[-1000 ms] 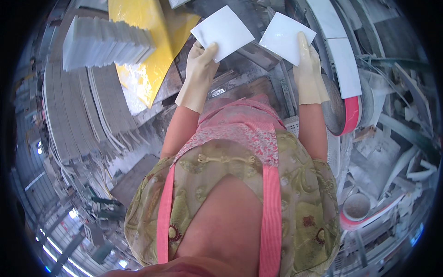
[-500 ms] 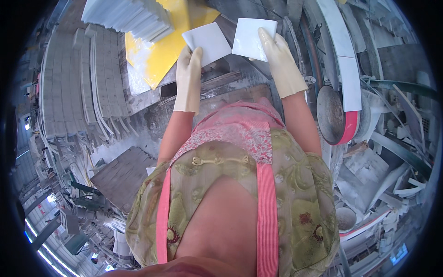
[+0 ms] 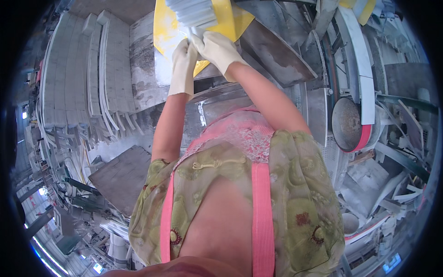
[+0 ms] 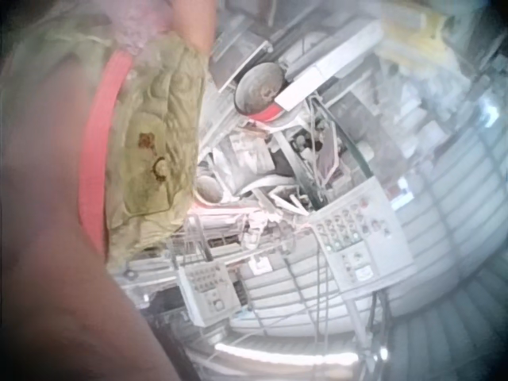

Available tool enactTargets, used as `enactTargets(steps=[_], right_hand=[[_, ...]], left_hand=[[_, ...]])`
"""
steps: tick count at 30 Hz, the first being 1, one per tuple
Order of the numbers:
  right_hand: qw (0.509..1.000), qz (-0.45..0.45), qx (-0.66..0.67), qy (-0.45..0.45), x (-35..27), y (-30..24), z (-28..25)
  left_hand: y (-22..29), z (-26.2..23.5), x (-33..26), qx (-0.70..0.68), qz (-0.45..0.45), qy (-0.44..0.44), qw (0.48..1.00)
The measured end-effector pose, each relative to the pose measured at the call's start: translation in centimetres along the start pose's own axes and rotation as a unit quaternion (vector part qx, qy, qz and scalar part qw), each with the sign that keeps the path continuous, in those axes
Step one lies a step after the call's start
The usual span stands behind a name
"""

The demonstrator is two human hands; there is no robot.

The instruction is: The person repeatedly picks up white rectangular boards from a pile and stacks them on a yellow surface. They handle the boards one at a time, aligning them before placing them down.

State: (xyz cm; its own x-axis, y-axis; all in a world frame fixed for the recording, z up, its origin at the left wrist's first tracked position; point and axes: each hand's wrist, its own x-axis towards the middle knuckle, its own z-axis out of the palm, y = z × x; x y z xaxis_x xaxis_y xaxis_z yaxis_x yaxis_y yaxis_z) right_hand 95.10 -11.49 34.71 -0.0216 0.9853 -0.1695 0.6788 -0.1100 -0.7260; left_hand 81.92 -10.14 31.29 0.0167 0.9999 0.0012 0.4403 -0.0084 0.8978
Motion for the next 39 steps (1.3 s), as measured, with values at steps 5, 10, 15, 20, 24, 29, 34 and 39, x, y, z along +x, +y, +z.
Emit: enactTargets(steps=[5,10,15,20,24,29,34,39], right_hand=[[0.924,-0.111,0.364,-0.036,-0.1,2.4,3.3],[0.894,-0.064,0.442,-0.047,-1.4,6.5,2.2],[0.882,-0.017,-0.055,0.468,-15.4,18.4,-11.9],[0.783,0.344,-0.375,0.358,-36.6,33.3,-18.1],[0.816,0.251,-0.44,0.279,-37.6,39.2,-19.1],[0.822,0.266,-0.407,0.297,-37.6,39.6,-21.9],[0.82,0.223,-0.34,0.404,-36.7,38.7,-23.9],[0.789,0.171,-0.491,0.329,-31.1,38.5,-24.0]], left_hand=[[-2.3,-3.1,2.1,-0.183,-0.096,-0.123,0.971],[-1.1,-2.5,3.4,-0.073,-0.014,-0.203,0.976],[3.2,-1.7,1.6,0.044,-0.032,-0.178,0.983],[5.4,-1.6,-2.1,0.039,0.035,-0.186,0.981],[7.5,-1.6,-0.4,0.116,-0.043,-0.257,0.958],[6.9,-3.6,5.1,0.122,-0.134,-0.375,0.909],[1.9,-5.6,9.8,0.082,-0.136,-0.504,0.849],[2.4,-4.3,8.9,0.399,0.162,-0.438,0.789]])
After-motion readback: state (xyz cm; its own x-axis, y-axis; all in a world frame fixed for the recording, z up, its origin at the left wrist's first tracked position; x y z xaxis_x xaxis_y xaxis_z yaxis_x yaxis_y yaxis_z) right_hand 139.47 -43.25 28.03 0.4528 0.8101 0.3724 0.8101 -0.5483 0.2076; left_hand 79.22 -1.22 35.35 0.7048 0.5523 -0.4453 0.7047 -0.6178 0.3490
